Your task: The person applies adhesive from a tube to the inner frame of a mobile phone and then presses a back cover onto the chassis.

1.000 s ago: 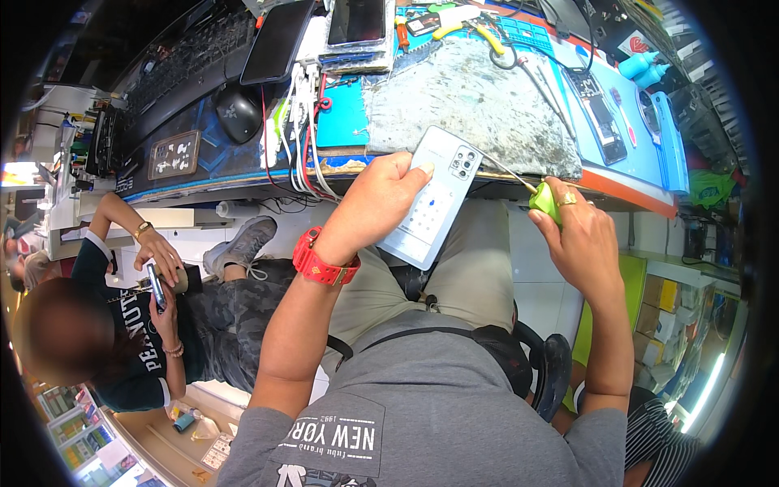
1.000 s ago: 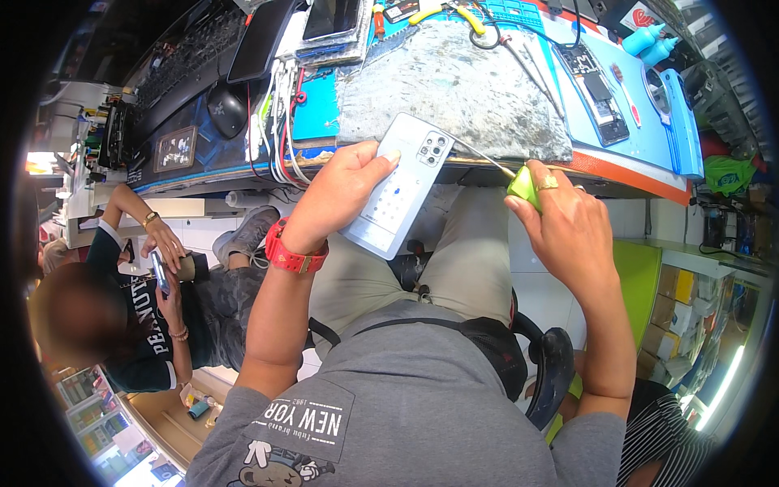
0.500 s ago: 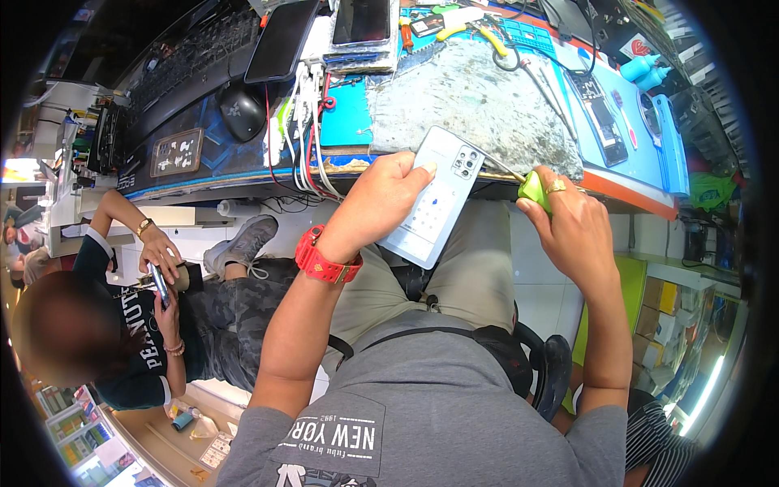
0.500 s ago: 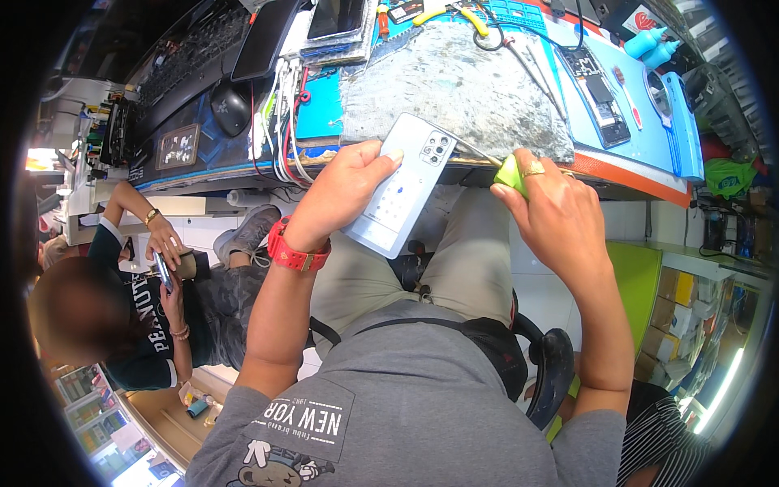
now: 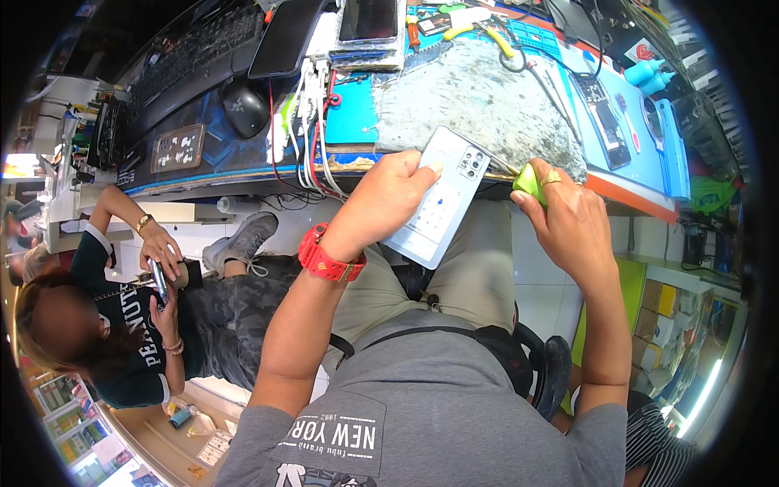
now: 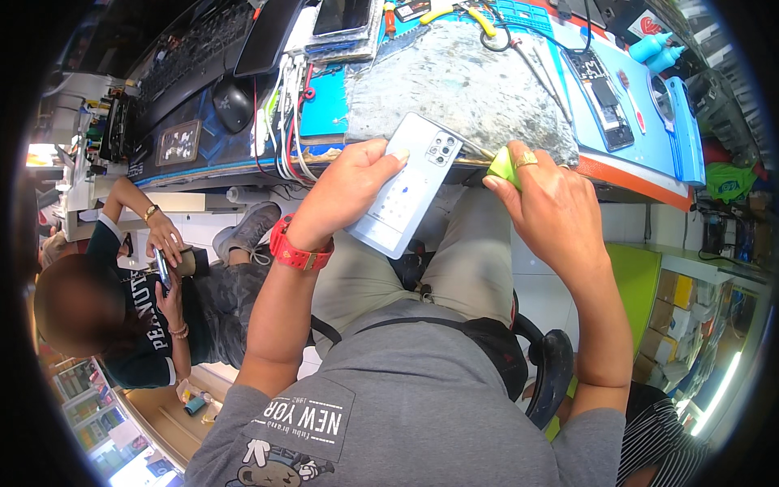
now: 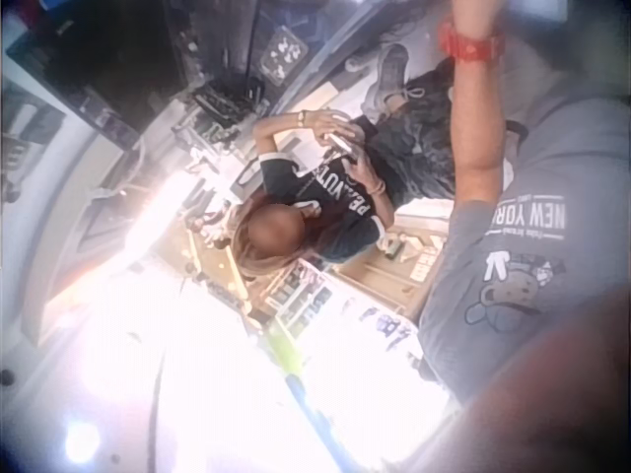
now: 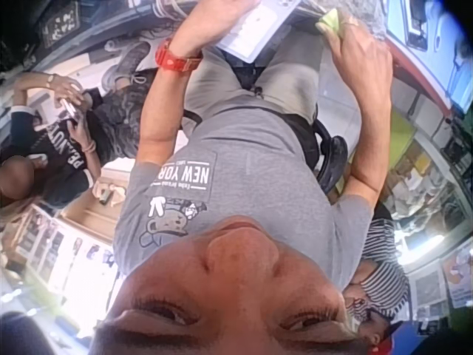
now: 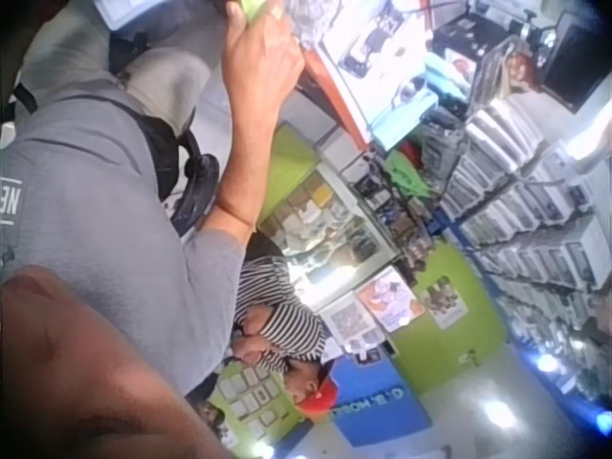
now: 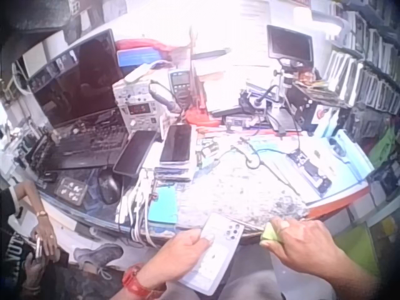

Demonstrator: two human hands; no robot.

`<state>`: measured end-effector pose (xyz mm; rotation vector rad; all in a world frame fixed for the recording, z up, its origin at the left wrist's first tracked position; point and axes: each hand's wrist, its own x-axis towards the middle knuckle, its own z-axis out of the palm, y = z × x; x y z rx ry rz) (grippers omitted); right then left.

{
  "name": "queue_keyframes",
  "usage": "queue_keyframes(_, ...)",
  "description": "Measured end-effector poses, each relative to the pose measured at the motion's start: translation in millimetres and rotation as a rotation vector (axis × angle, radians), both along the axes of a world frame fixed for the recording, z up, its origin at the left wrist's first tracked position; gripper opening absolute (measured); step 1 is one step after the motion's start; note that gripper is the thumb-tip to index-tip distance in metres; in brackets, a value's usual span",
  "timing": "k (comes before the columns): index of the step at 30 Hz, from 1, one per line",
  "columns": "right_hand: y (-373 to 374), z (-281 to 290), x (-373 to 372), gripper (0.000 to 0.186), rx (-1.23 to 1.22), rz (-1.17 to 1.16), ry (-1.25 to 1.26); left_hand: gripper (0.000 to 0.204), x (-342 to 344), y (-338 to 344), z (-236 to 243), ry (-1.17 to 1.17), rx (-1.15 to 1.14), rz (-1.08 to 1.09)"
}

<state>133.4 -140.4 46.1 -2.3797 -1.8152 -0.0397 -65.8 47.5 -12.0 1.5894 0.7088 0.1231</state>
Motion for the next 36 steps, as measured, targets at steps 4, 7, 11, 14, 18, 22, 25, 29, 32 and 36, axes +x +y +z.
queue_keyframes(4, 2.9, 0.8, -0.9, 0.049, -0.006, 0.0, -0.005, 0.027, -0.3, -0.1, 2.7, 0.001, 0.005, -0.009)
queue_keyframes(7, 4.2, -0.9, 1.0, 0.049, 0.001, -0.009, -0.026, 0.028, -1.0, 1.9, -1.9, 0.037, 0.033, -0.018)
queue_keyframes(11, 3.0, 1.1, 7.4, 0.048, 0.03, 0.009, -0.014, 0.028, -1.5, -0.9, 2.1, -0.009, -0.017, 0.002)
queue_keyframes(14, 1.8, 5.2, 1.2, 0.048, 0.029, 0.016, 0.008, 0.029, -1.4, 0.3, 1.8, 0.007, 0.004, -0.006)
queue_keyframes(18, 5.2, 2.1, -1.8, 0.049, -0.004, 0.023, 0.026, 0.03, -1.2, 1.9, -0.7, 0.03, 0.0, -0.005)
queue_keyframes(22, 5.9, -0.1, -0.6, 0.049, -0.013, 0.005, 0.027, 0.03, -1.0, 0.9, 2.9, 0.032, -0.003, 0.0)
queue_keyframes(25, 6.2, -0.6, -0.1, 0.049, 0.007, 0.016, 0.022, 0.031, -1.2, -0.1, 3.1, 0.005, -0.024, 0.011)
queue_keyframes(29, 6.1, -0.4, -0.2, 0.049, 0.006, 0.016, 0.024, 0.031, -0.9, 1.1, 1.4, 0.02, -0.007, 0.002)
queue_keyframes(32, 6.2, -0.1, -0.4, 0.049, 0.0, 0.01, 0.022, 0.03, -1.2, 2.3, -3.6, 0.024, 0.003, -0.004)
queue_keyframes(36, 6.0, -0.9, -0.6, 0.049, -0.003, 0.007, 0.011, 0.03, -1.2, 2.5, -4.0, 0.025, 0.009, -0.005)
